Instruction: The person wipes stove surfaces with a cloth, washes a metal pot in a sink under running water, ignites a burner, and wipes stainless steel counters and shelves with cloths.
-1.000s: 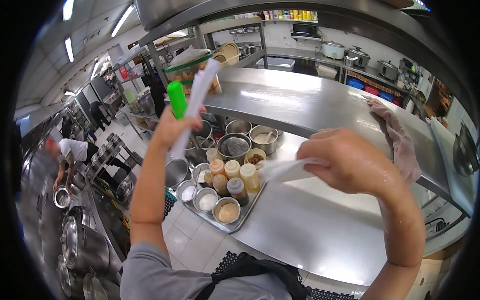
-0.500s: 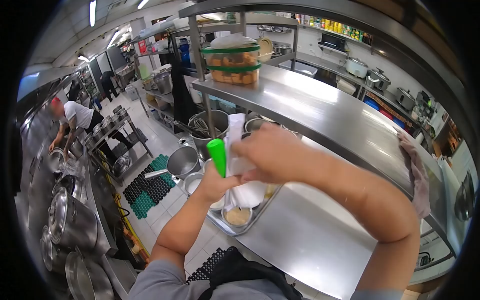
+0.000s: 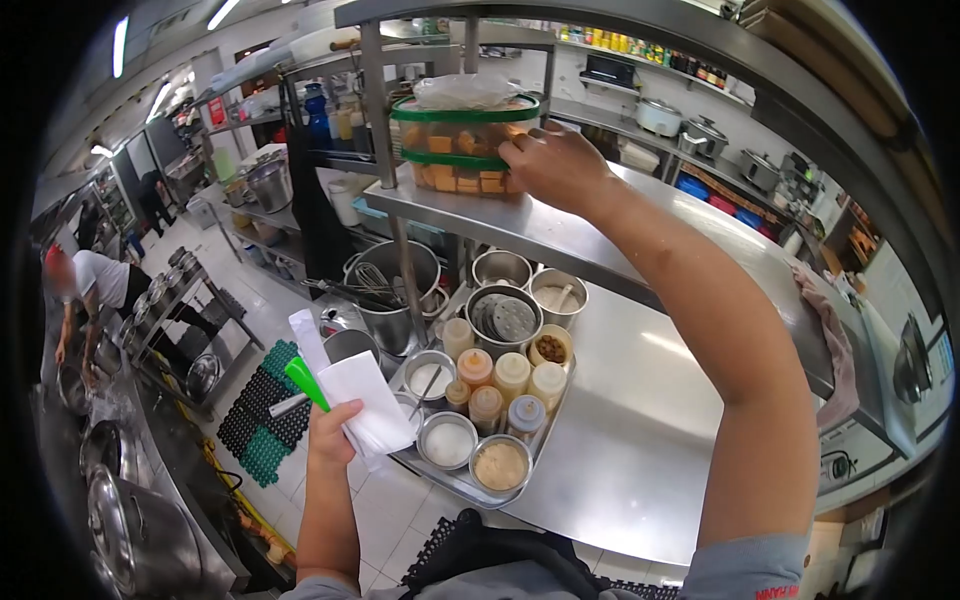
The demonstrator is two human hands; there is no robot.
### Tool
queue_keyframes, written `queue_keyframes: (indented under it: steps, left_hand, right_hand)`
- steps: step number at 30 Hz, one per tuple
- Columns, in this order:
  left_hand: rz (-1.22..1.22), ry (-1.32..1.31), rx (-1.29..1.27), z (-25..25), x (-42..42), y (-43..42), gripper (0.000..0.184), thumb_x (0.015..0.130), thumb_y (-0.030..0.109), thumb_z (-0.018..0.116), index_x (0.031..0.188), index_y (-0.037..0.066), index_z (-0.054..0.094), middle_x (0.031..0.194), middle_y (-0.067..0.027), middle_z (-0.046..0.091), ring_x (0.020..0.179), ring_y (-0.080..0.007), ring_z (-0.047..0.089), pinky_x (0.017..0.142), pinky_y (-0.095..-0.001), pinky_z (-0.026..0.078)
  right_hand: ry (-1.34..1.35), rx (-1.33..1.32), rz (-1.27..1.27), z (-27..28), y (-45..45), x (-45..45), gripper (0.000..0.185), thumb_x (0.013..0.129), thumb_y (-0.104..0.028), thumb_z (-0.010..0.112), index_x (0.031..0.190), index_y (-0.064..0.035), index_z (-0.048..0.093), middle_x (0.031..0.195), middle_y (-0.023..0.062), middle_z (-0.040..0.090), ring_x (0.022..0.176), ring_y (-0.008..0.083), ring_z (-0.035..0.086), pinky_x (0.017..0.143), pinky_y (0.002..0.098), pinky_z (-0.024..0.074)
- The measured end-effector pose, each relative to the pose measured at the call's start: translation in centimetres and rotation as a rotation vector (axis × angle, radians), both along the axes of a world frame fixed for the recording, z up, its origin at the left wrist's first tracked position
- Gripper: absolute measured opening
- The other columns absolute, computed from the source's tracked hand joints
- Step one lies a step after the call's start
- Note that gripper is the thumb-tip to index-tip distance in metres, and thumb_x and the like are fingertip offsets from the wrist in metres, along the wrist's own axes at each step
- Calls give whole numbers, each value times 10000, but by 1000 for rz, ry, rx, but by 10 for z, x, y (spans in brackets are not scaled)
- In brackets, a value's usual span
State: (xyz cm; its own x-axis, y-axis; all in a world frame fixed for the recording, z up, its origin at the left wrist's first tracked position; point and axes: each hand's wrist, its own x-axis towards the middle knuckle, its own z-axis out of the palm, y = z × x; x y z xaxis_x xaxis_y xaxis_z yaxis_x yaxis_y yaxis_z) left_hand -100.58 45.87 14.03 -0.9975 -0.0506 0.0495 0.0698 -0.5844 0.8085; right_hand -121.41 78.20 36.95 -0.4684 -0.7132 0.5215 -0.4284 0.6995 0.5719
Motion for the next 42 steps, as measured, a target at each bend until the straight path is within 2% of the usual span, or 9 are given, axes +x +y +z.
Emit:
queue_keyframes:
  steps: [6, 10, 14, 21, 23, 26, 33, 37, 42]
  left_hand:
    - [-50, 18, 4, -13, -3, 20, 539, 739, -24, 630, 1262, -49, 503, 1109, -173, 638, 997, -298, 655, 892, -415, 537]
    - [-93, 15, 9, -5, 9, 40, 546, 741, -27, 645, 1266, -66, 502, 1121, -178, 636, 1007, -295, 653, 895, -403, 537]
    - [-78, -26, -47, -7, 20, 50, 546, 750, -26, 645, 1273, -71, 496, 1124, -182, 637, 1003, -296, 656, 884, -403, 543]
    - [-44, -39, -80, -8, 38, 68, 525, 754, -46, 652, 1259, -73, 508, 1118, -174, 641, 1003, -290, 656, 873, -405, 550]
    - [-51, -38, -86, -5, 41, 78, 524, 754, -49, 654, 1257, -72, 511, 1116, -172, 642, 997, -288, 657, 874, -403, 549]
    - [-60, -25, -85, -4, 47, 95, 510, 755, -49, 656, 1246, -63, 519, 1101, -165, 647, 976, -281, 662, 870, -393, 549]
    - [-105, 28, -159, 1, 52, 151, 547, 737, -22, 655, 1261, -56, 502, 1122, -169, 626, 993, -296, 652, 889, -406, 535]
    - [-88, 7, -154, 3, 59, 167, 566, 747, -39, 635, 1290, -51, 473, 1162, -179, 605, 1042, -310, 633, 922, -414, 522]
    - [-48, -9, -151, -2, 77, 168, 553, 756, -86, 631, 1285, -43, 478, 1151, -170, 610, 1033, -302, 636, 907, -411, 529]
  right_hand:
    - [111, 222, -17, 5, 26, 10, 169, 815, -80, 566, 962, -26, 632, 866, 158, 694, 808, 275, 705, 673, 378, 563]
    - [66, 242, -170, 1, 70, 31, 224, 821, -75, 552, 1021, -16, 634, 875, 170, 693, 813, 276, 707, 647, 396, 564]
    - [-59, 181, -430, 7, 118, 95, 257, 831, -115, 570, 1054, 5, 609, 847, 146, 679, 742, 279, 700, 623, 418, 565]
    - [-36, 105, -503, 0, 258, 171, 269, 824, -180, 609, 1050, -35, 594, 922, 163, 648, 752, 330, 675, 655, 427, 555]
    - [-121, 71, -650, 0, 300, 192, 424, 883, -308, 607, 1245, -94, 558, 925, 184, 624, 792, 351, 651, 669, 451, 531]
    - [-75, -54, -624, -6, 351, 221, 365, 838, -254, 641, 1161, -90, 593, 917, 172, 625, 756, 352, 658, 680, 458, 545]
    - [-329, -460, -708, 19, 376, 276, 499, 839, -356, 656, 1249, -89, 558, 964, 179, 683, 921, 363, 658, 810, 454, 506]
    - [-433, -712, -704, -4, 416, 292, 641, 866, -452, 609, 1390, -113, 460, 1217, 192, 626, 1164, 374, 571, 985, 423, 440]
    - [-626, -728, -913, -16, 414, 317, 629, 979, -514, 349, 1445, -95, 406, 1407, 193, 491, 1295, 374, 458, 1091, 413, 332]
